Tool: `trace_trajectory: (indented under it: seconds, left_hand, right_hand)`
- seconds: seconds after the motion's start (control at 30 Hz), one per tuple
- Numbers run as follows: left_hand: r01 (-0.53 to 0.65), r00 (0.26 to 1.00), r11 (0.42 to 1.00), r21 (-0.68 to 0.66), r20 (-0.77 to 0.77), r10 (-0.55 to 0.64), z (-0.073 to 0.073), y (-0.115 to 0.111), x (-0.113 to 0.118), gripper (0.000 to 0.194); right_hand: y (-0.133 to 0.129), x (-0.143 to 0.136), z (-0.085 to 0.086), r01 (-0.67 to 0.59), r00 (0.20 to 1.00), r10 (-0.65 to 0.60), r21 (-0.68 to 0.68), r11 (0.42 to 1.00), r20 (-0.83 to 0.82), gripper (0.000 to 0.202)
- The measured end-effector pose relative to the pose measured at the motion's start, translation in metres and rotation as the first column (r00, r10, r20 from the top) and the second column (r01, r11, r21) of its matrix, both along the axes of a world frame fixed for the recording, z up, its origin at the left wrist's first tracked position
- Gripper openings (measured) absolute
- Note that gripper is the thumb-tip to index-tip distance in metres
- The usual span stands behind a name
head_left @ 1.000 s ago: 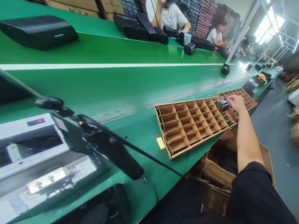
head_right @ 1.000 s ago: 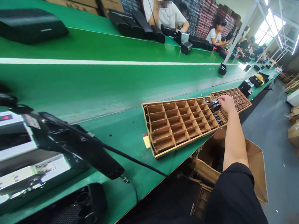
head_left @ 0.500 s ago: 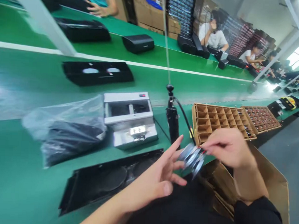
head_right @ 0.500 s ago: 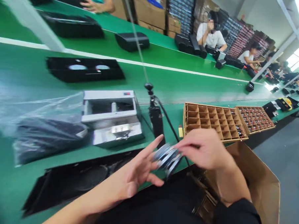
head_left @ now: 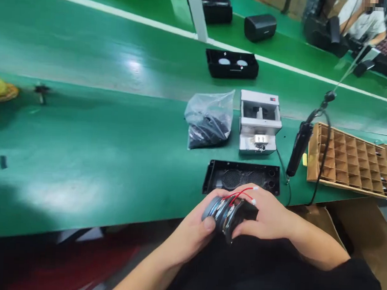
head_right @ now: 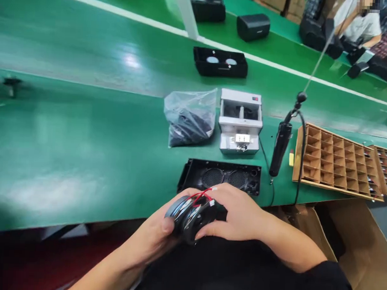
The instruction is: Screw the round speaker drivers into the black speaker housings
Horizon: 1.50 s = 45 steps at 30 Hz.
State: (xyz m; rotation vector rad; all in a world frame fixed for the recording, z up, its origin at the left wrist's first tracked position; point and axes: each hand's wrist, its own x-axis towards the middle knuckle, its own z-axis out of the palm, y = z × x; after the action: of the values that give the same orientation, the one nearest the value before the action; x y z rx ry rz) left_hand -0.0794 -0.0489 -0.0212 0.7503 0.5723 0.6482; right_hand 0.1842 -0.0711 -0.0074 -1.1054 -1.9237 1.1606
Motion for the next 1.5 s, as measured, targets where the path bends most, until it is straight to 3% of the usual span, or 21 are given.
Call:
trace_trajectory:
  seconds: [0.17, 0.33, 0.4, 0.57, 0.67, 0.73, 0.83, 0.97, 1.13, 1.3, 1.4, 1.5]
  left_hand:
    - [-0.078, 0.981, 0.990, 0.116, -0.167, 0.097, 0.002, 0.007, -0.002, 0.083]
    - [-0.280, 0.919, 0.933, 0.226, -0.217, 0.328, 0.005, 0.009, 0.019, 0.086]
    - [-0.317, 0.910, 0.921, 0.226, -0.202, 0.363, 0.010, 0.015, 0.025, 0.086]
    - [-0.296, 0.925, 0.932, 0.211, -0.181, 0.335, 0.023, 0.034, 0.023, 0.076]
    - [-0.330, 0.878, 0.877, 0.348, -0.228, 0.421, 0.023, 0.047, 0.011, 0.068]
    - [-0.242, 0.822, 0.806, 0.540, -0.328, 0.466, 0.023, 0.056, 0.001, 0.064]
    - [0.098, 0.728, 0.649, 0.754, -0.499, 0.470, 0.023, 0.067, -0.010, 0.049]
    - [0.491, 0.609, 0.444, 0.750, -0.660, 0.440, 0.022, 0.072, -0.005, 0.044]
    - [0.688, 0.493, 0.163, 0.707, -0.621, 0.609, 0.025, 0.076, 0.014, 0.039]
    - [0.768, 0.403, 0.058, 0.638, -0.551, 0.731, 0.043, 0.079, 0.020, 0.031]
    - [0.800, 0.399, 0.009, 0.599, -0.544, 0.739, 0.049, 0.081, 0.023, 0.034]
    - [0.861, 0.377, -0.010, 0.509, -0.624, 0.684, 0.046, 0.084, 0.029, 0.039]
  right_hand:
    - [-0.010, -0.023, -0.006, 0.201, 0.968, -0.223, -0.179, 0.963, -0.117, 0.082]
    - [-0.008, -0.019, 0.005, 0.304, 0.923, -0.357, -0.298, 0.905, -0.142, 0.046]
    - [-0.007, -0.017, 0.011, 0.300, 0.906, -0.382, -0.359, 0.884, -0.184, 0.038]
    - [-0.003, -0.009, 0.023, 0.188, 0.854, -0.390, -0.495, 0.849, -0.344, 0.053]
    - [-0.005, 0.012, 0.030, 0.174, 0.809, -0.425, -0.526, 0.832, -0.405, 0.062]
    - [-0.010, 0.031, 0.037, 0.205, 0.774, -0.471, -0.537, 0.818, -0.423, 0.064]
    - [-0.016, 0.060, 0.048, 0.306, 0.723, -0.562, -0.543, 0.782, -0.402, 0.058]
    - [-0.014, 0.082, 0.057, 0.376, 0.659, -0.650, -0.583, 0.720, -0.378, 0.064]
    - [-0.006, 0.078, 0.055, 0.217, 0.653, -0.613, -0.666, 0.713, -0.444, 0.055]
    - [-0.004, 0.066, 0.046, 0.013, 0.567, -0.539, -0.647, 0.763, -0.623, 0.049]
    - [0.001, 0.062, 0.037, 0.046, 0.550, -0.506, -0.581, 0.813, -0.664, 0.069]
    - [0.004, 0.059, 0.031, 0.132, 0.599, -0.508, -0.549, 0.825, -0.619, 0.088]
